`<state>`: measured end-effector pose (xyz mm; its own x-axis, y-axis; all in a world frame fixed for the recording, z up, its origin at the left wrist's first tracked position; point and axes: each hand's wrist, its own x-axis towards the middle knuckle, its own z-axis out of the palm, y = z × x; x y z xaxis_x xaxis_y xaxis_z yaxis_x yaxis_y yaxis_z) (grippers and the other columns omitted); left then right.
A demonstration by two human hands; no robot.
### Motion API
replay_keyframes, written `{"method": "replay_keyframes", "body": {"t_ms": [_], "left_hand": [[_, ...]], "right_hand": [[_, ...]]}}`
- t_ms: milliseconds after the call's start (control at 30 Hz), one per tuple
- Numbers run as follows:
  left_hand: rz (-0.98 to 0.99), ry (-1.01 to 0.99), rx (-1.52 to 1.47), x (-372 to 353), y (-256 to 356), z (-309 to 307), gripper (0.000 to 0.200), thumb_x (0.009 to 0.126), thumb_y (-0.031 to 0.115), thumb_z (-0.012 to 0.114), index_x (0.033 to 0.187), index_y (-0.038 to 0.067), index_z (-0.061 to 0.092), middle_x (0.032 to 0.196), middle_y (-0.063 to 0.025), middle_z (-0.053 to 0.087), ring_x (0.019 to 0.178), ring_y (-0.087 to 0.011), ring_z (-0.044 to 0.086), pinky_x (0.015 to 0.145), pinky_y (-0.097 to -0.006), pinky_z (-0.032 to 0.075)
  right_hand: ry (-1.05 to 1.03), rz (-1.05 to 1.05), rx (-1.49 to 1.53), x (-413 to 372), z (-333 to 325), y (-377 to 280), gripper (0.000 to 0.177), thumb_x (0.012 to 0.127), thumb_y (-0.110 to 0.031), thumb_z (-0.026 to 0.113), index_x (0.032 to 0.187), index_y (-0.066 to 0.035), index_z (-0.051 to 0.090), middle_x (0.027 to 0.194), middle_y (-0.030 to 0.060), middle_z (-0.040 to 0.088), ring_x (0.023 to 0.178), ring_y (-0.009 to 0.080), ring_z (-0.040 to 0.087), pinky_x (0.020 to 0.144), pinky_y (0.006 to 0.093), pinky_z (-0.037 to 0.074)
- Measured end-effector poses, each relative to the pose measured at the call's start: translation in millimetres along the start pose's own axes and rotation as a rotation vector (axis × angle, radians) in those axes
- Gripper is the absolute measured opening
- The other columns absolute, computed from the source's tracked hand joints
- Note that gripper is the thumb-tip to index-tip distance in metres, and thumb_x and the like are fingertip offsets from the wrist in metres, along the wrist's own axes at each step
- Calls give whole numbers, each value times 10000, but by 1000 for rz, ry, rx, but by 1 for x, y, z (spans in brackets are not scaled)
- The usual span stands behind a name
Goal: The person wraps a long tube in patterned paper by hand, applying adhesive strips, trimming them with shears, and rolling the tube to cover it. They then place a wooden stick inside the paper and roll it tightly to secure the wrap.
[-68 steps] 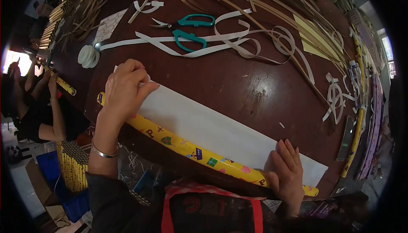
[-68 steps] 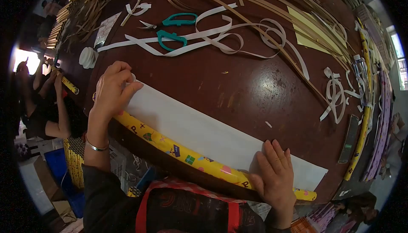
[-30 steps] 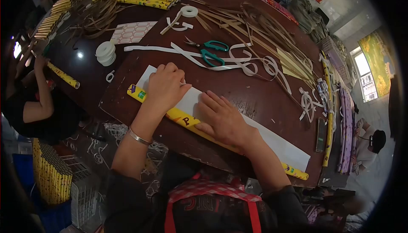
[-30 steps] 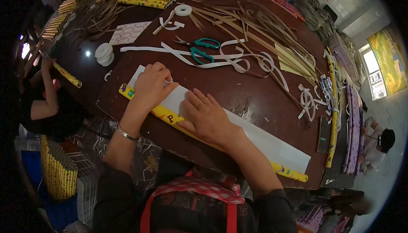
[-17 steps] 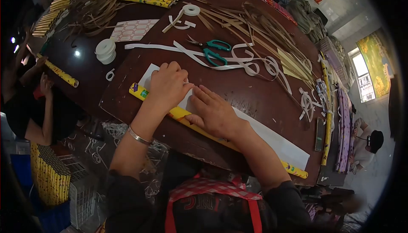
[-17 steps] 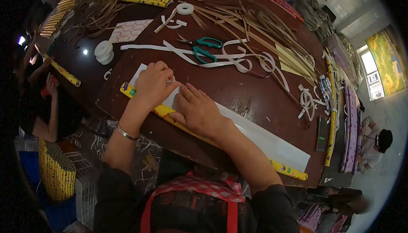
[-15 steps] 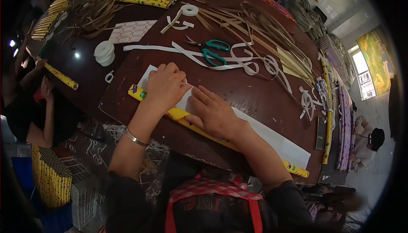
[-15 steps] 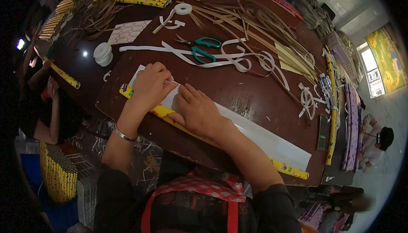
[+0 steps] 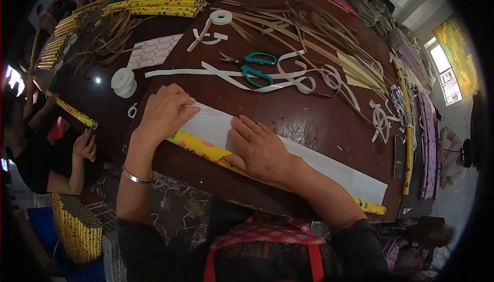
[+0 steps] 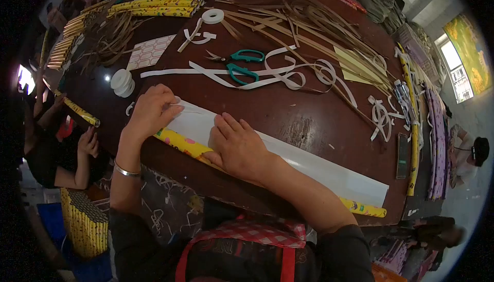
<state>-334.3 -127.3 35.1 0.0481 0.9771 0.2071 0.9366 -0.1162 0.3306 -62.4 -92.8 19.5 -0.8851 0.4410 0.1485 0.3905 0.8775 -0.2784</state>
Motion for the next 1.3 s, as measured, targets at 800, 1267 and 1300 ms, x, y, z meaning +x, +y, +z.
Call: {"method": "replay_keyframes", "body": {"t_ms": [800, 1267, 1300], "left_hand": [[-254, 7, -105, 2, -58, -24, 261, 850, 277, 743, 870, 32, 653, 899, -86, 589, 824, -260, 601, 743, -364, 488], [-254, 39, 1, 9, -53, -21, 275, 818, 304, 752, 806, 43, 668, 879, -93, 602, 817, -281, 612, 712, -397, 491], [-256, 38, 12, 9, -52, -21, 275, 818, 306, 751, 802, 44, 668, 881, -92, 603, 820, -280, 615, 713, -398, 494]], "right_hand": [[1, -3, 0, -1, -1, -1, 598, 912, -429, 628, 1221, 77, 555, 1385, 275, 497, 1329, 411, 464, 1036, 547, 430], [-34, 13, 23, -1, -3, -2, 600, 923, -424, 618, 1242, 77, 540, 1416, 277, 462, 1349, 415, 440, 1051, 557, 417], [-32, 13, 25, -1, -3, -1, 599, 923, -423, 619, 1243, 77, 541, 1415, 277, 463, 1350, 414, 439, 1050, 558, 418]]}}
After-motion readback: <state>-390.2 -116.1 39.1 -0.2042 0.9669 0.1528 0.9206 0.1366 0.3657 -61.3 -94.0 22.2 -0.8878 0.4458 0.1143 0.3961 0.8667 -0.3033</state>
